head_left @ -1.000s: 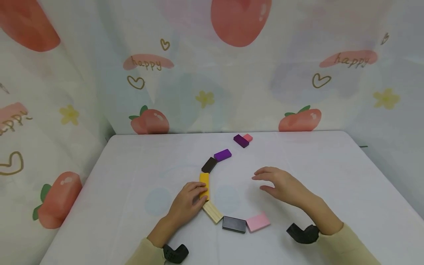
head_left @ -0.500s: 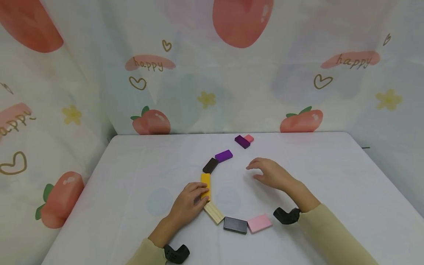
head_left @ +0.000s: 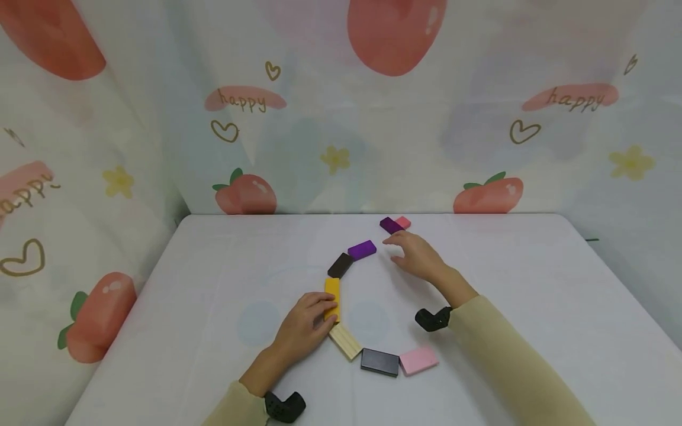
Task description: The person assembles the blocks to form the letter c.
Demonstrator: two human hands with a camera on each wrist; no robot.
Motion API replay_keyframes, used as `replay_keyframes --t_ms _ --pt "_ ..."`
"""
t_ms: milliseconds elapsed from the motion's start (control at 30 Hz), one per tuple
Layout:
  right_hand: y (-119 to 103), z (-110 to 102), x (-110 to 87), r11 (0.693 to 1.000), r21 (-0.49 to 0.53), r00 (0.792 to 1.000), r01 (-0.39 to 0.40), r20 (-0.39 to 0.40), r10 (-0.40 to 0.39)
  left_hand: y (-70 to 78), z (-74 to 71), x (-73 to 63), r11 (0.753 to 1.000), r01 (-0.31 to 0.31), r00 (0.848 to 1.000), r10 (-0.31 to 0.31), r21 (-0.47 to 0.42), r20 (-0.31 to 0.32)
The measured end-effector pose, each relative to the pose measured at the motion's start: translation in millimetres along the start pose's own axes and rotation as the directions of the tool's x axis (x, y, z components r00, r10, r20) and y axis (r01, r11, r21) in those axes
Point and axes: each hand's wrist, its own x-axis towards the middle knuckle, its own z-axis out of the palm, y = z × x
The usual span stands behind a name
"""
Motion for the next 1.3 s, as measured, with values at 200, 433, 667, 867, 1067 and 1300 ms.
replay_keyframes --t_ms 200,433,667,867,1067,1300 --pt "9.6 13.2 14.7 0.997 -0.011 0.997 -0.073 -0.020 0.072 -0.5 0.3 -0.9 1.000 0.008 1.000 -0.008 -0.006 0.004" --pt "17.9 15.9 27.6 0.997 -0.014 0.990 -0.074 -0.125 0.072 0.1 -0.5 0.1 1.000 0.012 1.000 -0.012 0.009 0.012" --pt "32.2 17.2 38.5 0.987 -0.014 0.979 -0.160 -0.131 0.157 0.6 -1.2 0.6 1.000 0.012 1.000 -0.012 0.009 0.017" --pt "32.6 19.1 44.6 0.988 -0.013 0.981 -0.151 -0.125 0.149 -0.6 -2.7 0.7 1.000 0.009 1.000 -0.010 0.014 0.014" --pt "33.2 20.3 47.8 0.982 -0.038 0.979 -0.182 -0.104 0.178 -0.5 -3.3 1.2 1.000 -0.007 1.000 0.006 0.016 0.009" --pt "37.6 22.3 51.2 0.980 -0.094 0.982 -0.173 -0.089 0.164 -1.9 -3.0 0.5 1.000 -0.010 1.000 0.010 0.014 0.006"
